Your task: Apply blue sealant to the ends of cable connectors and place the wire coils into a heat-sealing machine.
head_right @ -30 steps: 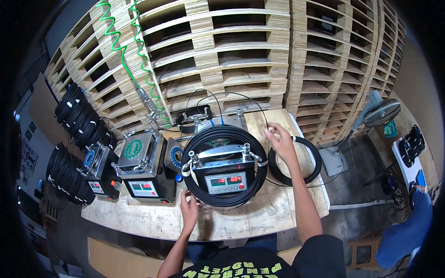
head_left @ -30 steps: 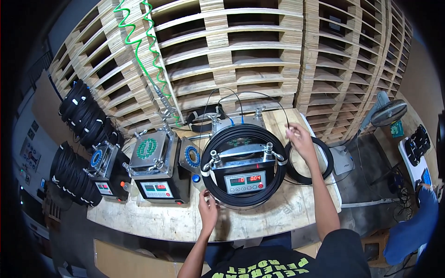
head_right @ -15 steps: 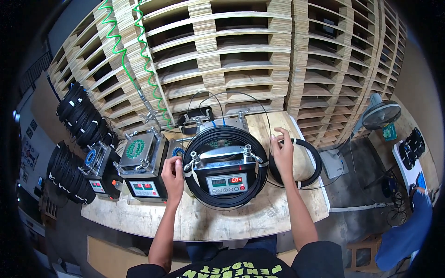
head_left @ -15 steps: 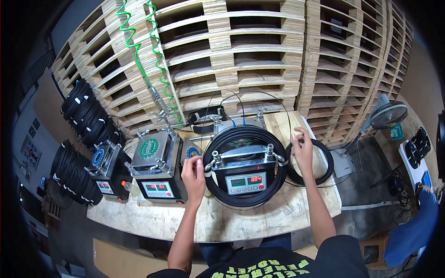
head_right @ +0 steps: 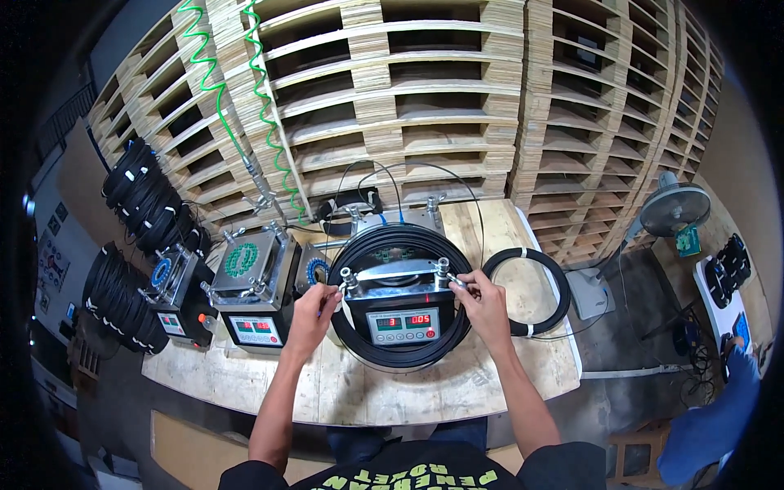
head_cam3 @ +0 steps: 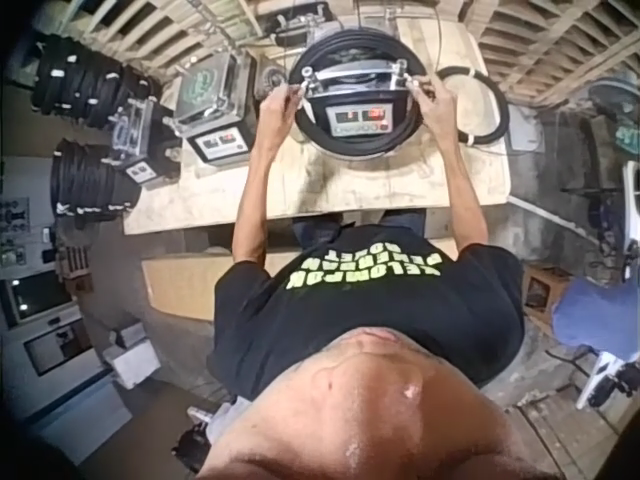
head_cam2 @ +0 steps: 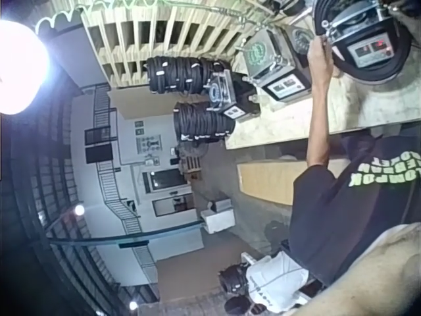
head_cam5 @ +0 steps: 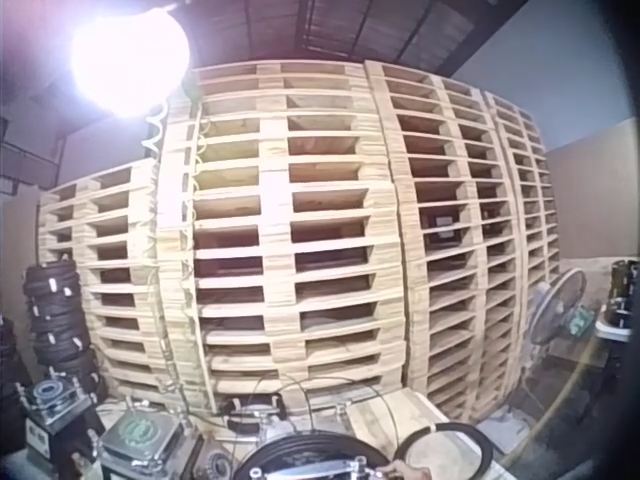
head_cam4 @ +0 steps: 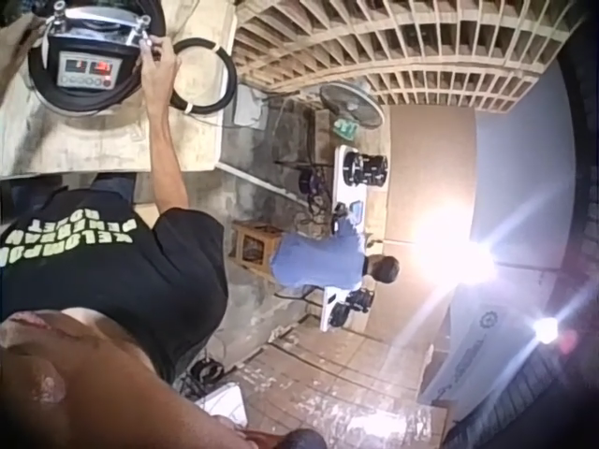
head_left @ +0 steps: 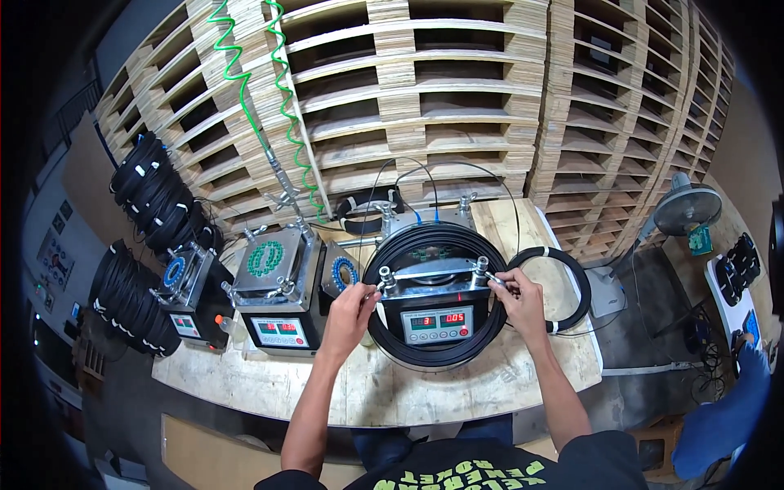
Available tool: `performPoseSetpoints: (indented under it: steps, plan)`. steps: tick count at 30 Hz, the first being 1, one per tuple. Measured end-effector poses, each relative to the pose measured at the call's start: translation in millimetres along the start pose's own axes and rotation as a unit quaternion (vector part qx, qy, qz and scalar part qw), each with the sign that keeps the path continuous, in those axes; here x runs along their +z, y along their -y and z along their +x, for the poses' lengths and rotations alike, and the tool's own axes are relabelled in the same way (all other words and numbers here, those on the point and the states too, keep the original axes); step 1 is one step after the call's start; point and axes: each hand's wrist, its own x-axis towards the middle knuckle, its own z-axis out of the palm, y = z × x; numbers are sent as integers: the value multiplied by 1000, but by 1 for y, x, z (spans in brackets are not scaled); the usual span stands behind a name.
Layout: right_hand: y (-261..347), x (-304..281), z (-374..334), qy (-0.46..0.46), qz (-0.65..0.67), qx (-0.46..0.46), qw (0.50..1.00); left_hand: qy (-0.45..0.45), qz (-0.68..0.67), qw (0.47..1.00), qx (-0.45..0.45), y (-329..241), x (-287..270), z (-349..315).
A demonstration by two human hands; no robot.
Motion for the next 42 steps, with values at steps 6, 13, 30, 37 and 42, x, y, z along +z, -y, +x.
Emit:
performPoseSetpoints:
  steps: [6,13,30,37,42]
  plan:
    - [-35,-24,45,-72,118,-23,990,-58,-77,984,-152,30,-18,38]
    - [-74,14,194,50,107,32,992,-52,-185,934,-301,140,35,129]
    - [-98,6,203,171,260,190,931,73,-352,805,-472,161,84,149]
    - [-88,31,216,232,284,153,918,41,-419,799,-430,190,97,146]
    - [-110,31,227,240,282,147,917,33,-460,785,-414,173,101,148]
